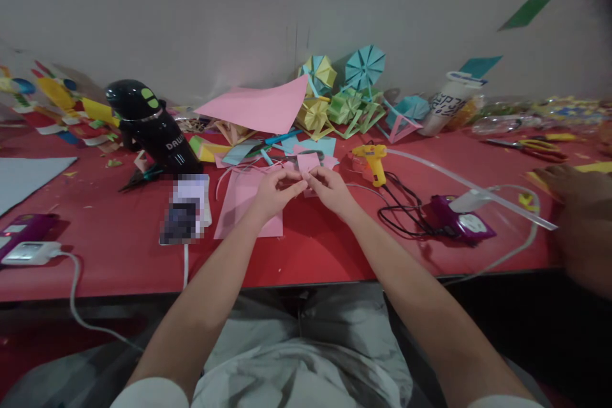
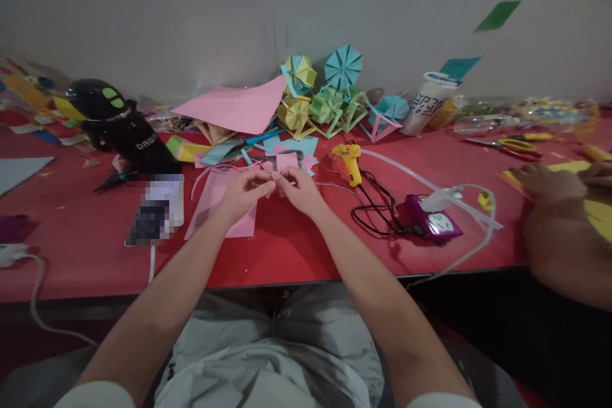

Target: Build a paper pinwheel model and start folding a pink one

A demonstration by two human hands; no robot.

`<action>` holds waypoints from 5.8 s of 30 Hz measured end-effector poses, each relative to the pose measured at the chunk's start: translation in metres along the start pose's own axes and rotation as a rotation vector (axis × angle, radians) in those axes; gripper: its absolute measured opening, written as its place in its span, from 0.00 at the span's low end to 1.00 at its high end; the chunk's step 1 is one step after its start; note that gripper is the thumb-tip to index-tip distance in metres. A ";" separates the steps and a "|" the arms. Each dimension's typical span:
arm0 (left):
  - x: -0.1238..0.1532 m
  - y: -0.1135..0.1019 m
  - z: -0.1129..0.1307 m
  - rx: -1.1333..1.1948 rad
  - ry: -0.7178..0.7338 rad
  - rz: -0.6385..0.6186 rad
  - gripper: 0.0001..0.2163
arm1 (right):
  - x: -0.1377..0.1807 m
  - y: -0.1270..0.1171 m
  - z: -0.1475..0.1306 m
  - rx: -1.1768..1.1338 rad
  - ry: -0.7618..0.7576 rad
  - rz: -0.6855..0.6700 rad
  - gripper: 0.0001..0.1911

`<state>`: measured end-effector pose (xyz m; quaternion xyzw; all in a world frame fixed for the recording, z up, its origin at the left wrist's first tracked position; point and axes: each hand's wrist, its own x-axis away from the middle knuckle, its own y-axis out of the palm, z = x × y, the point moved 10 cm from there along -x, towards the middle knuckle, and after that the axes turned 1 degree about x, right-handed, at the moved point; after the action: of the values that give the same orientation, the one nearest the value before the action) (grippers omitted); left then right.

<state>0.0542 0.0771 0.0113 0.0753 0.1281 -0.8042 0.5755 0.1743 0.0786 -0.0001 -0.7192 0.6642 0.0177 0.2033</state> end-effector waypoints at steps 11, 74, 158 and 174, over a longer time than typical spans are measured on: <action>-0.002 0.000 -0.008 0.152 -0.031 -0.056 0.14 | 0.004 0.006 -0.011 -0.068 -0.015 -0.099 0.22; 0.009 -0.009 -0.033 0.147 -0.396 -0.106 0.12 | 0.007 0.000 -0.013 0.120 -0.092 -0.153 0.10; 0.003 -0.030 0.018 -0.312 0.140 0.151 0.03 | 0.006 -0.015 -0.023 0.103 -0.210 0.033 0.15; 0.003 -0.041 0.013 -0.160 0.054 0.205 0.05 | 0.003 -0.012 -0.010 -0.050 -0.082 -0.061 0.10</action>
<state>0.0144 0.0828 0.0275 0.0634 0.1991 -0.7261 0.6551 0.1835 0.0733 0.0119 -0.7427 0.6324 0.0575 0.2127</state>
